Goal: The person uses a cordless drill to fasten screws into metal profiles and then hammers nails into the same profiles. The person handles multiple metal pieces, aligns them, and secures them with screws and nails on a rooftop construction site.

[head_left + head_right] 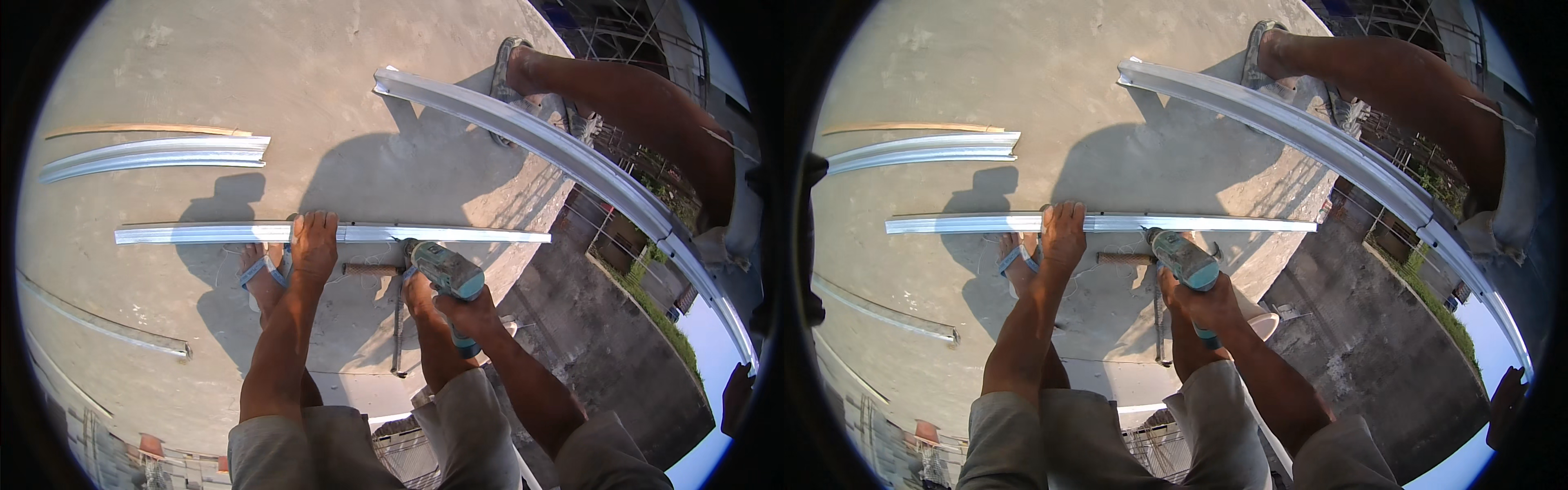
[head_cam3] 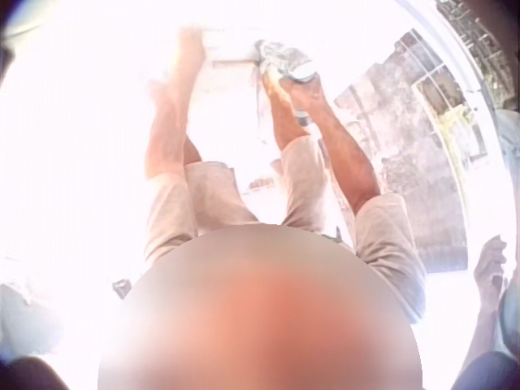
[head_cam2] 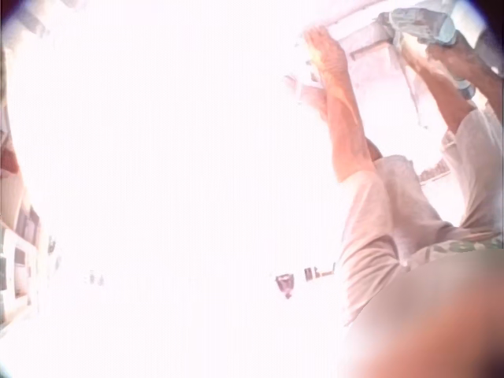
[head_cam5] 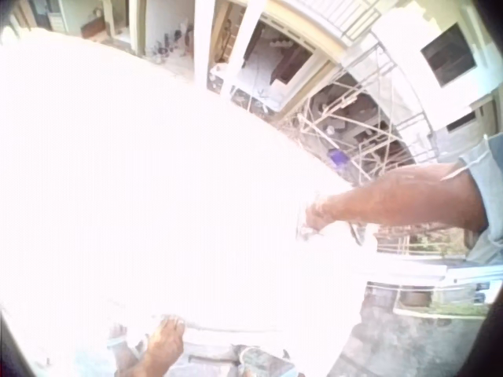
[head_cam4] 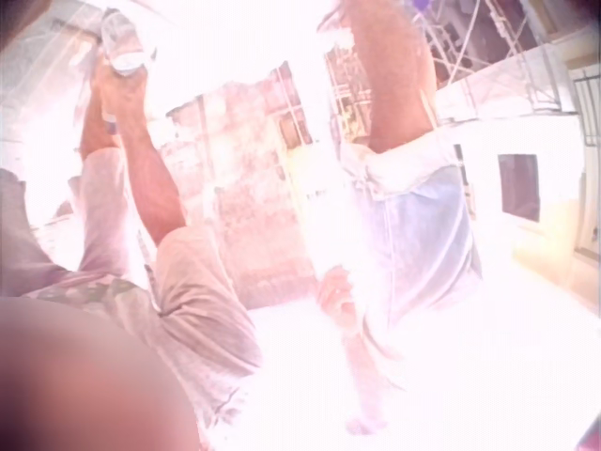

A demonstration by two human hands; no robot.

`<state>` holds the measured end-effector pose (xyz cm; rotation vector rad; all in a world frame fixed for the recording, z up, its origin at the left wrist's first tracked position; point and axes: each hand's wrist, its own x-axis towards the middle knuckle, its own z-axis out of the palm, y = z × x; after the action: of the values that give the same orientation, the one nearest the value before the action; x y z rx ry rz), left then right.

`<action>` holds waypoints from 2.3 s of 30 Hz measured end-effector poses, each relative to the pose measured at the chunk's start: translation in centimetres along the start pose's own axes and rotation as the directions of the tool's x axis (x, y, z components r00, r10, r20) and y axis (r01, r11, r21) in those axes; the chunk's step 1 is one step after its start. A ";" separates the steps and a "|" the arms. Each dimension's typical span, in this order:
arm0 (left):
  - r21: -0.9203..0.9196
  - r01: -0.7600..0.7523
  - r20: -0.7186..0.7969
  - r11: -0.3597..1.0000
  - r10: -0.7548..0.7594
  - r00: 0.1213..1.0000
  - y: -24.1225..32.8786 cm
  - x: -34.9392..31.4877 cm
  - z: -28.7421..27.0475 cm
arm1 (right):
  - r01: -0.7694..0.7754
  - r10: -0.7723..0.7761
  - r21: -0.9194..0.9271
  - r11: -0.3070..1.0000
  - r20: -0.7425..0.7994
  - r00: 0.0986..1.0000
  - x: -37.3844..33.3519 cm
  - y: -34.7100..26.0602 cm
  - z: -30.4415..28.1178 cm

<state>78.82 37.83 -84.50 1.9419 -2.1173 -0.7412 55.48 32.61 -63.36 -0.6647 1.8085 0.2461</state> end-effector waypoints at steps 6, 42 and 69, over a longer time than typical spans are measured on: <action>-0.044 0.014 0.117 0.999 -0.009 0.993 -0.3 -0.1 0.7 | 0.102 -0.101 0.049 0.994 -0.029 0.994 0.1 0.3 1.2; -0.174 0.092 0.030 0.980 -0.088 0.996 0.0 0.3 1.5 | 0.306 -0.310 -0.213 0.928 0.015 0.951 0.5 5.7 5.3; -0.124 0.130 0.266 0.984 -0.094 0.959 0.3 0.9 -0.6 | 0.167 -0.159 0.259 0.951 -0.051 0.986 -2.2 3.6 3.9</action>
<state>78.67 36.84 -84.02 1.9960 -2.0375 -1.1933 57.13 38.10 -63.17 -0.6263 1.7633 -0.1143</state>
